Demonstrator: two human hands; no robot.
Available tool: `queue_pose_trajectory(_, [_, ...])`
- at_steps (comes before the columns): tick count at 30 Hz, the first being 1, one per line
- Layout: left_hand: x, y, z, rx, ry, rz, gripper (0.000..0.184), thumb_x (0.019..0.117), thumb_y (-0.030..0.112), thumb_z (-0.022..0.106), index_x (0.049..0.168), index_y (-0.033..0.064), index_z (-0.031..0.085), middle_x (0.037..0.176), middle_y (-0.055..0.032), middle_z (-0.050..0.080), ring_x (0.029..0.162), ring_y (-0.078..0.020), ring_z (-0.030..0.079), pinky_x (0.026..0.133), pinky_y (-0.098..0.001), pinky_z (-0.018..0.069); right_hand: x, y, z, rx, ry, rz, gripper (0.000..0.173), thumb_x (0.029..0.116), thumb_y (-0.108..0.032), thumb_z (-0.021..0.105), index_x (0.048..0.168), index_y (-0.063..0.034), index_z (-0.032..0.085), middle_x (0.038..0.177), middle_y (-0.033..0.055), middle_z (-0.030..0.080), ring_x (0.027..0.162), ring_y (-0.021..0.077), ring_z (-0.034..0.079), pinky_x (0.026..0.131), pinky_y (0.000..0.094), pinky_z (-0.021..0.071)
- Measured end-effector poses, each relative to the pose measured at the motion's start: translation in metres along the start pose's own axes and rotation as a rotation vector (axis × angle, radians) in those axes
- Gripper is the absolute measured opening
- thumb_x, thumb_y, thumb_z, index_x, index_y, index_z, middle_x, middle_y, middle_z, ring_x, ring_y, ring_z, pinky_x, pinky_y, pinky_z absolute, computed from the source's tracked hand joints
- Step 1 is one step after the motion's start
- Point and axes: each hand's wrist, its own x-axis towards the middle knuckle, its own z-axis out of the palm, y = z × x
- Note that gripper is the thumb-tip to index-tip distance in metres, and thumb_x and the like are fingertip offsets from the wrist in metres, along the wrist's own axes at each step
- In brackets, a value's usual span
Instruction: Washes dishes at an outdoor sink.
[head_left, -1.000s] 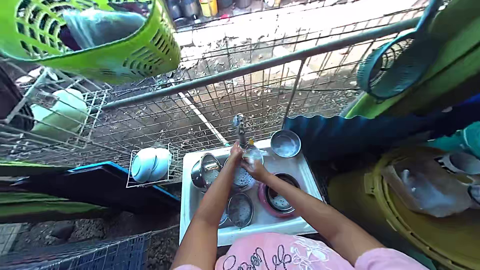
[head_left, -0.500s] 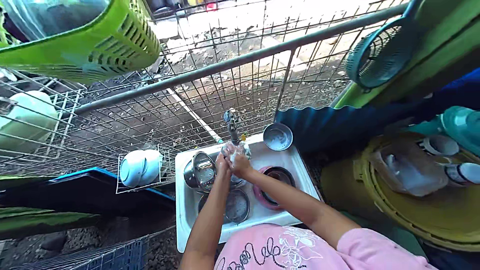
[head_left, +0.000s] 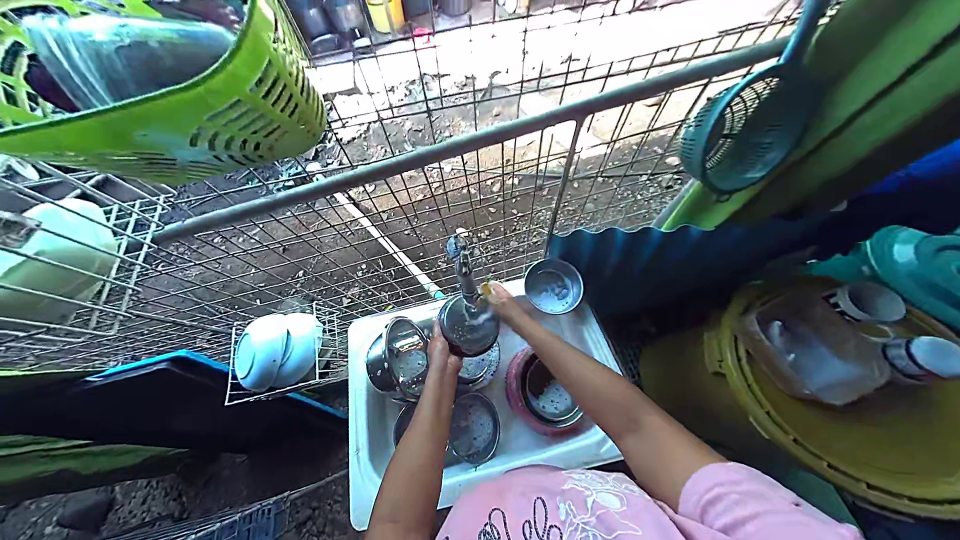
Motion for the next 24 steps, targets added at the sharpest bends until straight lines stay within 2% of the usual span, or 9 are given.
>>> queue_pose_trajectory(4, [0.02, -0.019, 0.014, 0.048, -0.131, -0.076, 0.038, 0.1118, 0.035, 0.036, 0.124, 0.0056, 0.057, 0.102, -0.0097, 0.068, 0.089, -0.0181, 0.066, 0.077, -0.0378, 0.0567, -0.007, 0.006, -0.024, 0.333, 0.123, 0.031, 0.033, 0.111, -0.016, 0.044, 0.117, 0.0089, 0.065, 0.108, 0.0207, 0.067, 0.098, 0.0206, 0.063, 0.092, 0.0378, 0.051])
queue_pose_trajectory(6, [0.029, -0.024, 0.023, 0.243, -0.239, -0.215, 0.045, 0.1117, 0.041, 0.03, 0.128, 0.0064, 0.054, 0.106, -0.0136, 0.065, 0.092, -0.0247, 0.063, 0.078, -0.0452, 0.0545, -0.011, 0.006, -0.032, 0.093, 0.218, -0.075, 0.033, 0.1087, -0.015, 0.048, 0.103, 0.01, 0.069, 0.099, 0.0223, 0.068, 0.095, 0.0248, 0.062, 0.092, 0.0426, 0.0481])
queue_pose_trajectory(8, [0.031, -0.017, 0.031, 0.412, -0.394, -0.386, 0.072, 0.1067, 0.06, 0.011, 0.144, 0.008, 0.044, 0.125, -0.0242, 0.06, 0.106, -0.0387, 0.062, 0.084, -0.0597, 0.0522, -0.025, 0.005, -0.033, -0.236, 0.177, -0.182, 0.038, 0.1071, -0.024, 0.049, 0.108, 0.0043, 0.074, 0.105, 0.0232, 0.073, 0.106, 0.0337, 0.069, 0.1, 0.053, 0.0505])
queue_pose_trajectory(10, [0.032, -0.01, 0.032, 0.476, -0.46, -0.447, 0.075, 0.1055, 0.063, 0.01, 0.138, 0.0069, 0.047, 0.112, -0.0207, 0.064, 0.096, -0.0344, 0.065, 0.081, -0.0547, 0.0556, -0.046, 0.011, -0.023, -0.505, 0.082, -0.353, 0.042, 0.1059, -0.028, 0.047, 0.107, 0.0042, 0.074, 0.104, 0.0238, 0.075, 0.107, 0.0393, 0.071, 0.097, 0.059, 0.0515])
queue_pose_trajectory(12, [0.034, -0.008, 0.024, 0.508, -0.488, -0.394, 0.05, 0.1103, 0.047, 0.025, 0.123, 0.0081, 0.054, 0.094, -0.0107, 0.067, 0.083, -0.0231, 0.067, 0.075, -0.0442, 0.0576, -0.055, 0.019, -0.017, -0.487, -0.048, -0.384, 0.043, 0.1065, -0.027, 0.046, 0.105, 0.0059, 0.073, 0.1, 0.0231, 0.074, 0.102, 0.0368, 0.071, 0.095, 0.0561, 0.0515])
queue_pose_trajectory(15, [0.03, -0.006, 0.015, 0.538, -0.409, -0.2, 0.039, 0.1125, 0.026, 0.03, 0.145, 0.0076, 0.04, 0.114, -0.0127, 0.064, 0.095, -0.0199, 0.065, 0.082, -0.0391, 0.056, -0.033, 0.021, -0.013, -0.268, -0.2, -0.152, 0.036, 0.1082, -0.015, 0.041, 0.117, 0.0067, 0.068, 0.103, 0.0205, 0.07, 0.096, 0.0275, 0.066, 0.091, 0.0446, 0.0512])
queue_pose_trajectory(17, [0.025, -0.007, 0.011, 0.542, -0.366, -0.087, 0.046, 0.1132, 0.025, 0.029, 0.157, 0.0093, 0.029, 0.131, -0.0163, 0.058, 0.107, -0.0208, 0.062, 0.09, -0.0387, 0.0537, -0.012, 0.016, 0.002, -0.418, -0.287, -0.167, 0.03, 0.0998, -0.006, 0.053, 0.122, 0.0064, 0.068, 0.126, 0.0268, 0.067, 0.124, 0.0393, 0.061, 0.11, 0.0573, 0.0429])
queue_pose_trajectory(20, [0.021, -0.005, -0.001, 0.597, -0.305, 0.075, 0.044, 0.1119, 0.035, 0.032, 0.133, 0.0019, 0.053, 0.107, -0.0117, 0.066, 0.09, -0.0181, 0.064, 0.078, -0.0403, 0.0561, 0.017, 0.02, 0.043, -0.524, -0.221, -0.573, 0.022, 0.09, -0.007, 0.069, 0.108, 0.0043, 0.075, 0.112, 0.0259, 0.072, 0.114, 0.0435, 0.066, 0.104, 0.0627, 0.046])
queue_pose_trajectory(24, [0.011, 0.009, -0.005, 0.767, -0.305, 0.269, 0.048, 0.1117, 0.032, 0.034, 0.148, 0.0007, 0.041, 0.133, -0.0144, 0.058, 0.114, -0.0153, 0.06, 0.097, -0.0402, 0.0519, 0.027, 0.023, 0.036, -0.625, -0.041, -0.462, 0.023, 0.0988, -0.017, 0.065, 0.112, -0.0002, 0.074, 0.114, 0.0202, 0.073, 0.113, 0.0373, 0.068, 0.1, 0.0588, 0.0502])
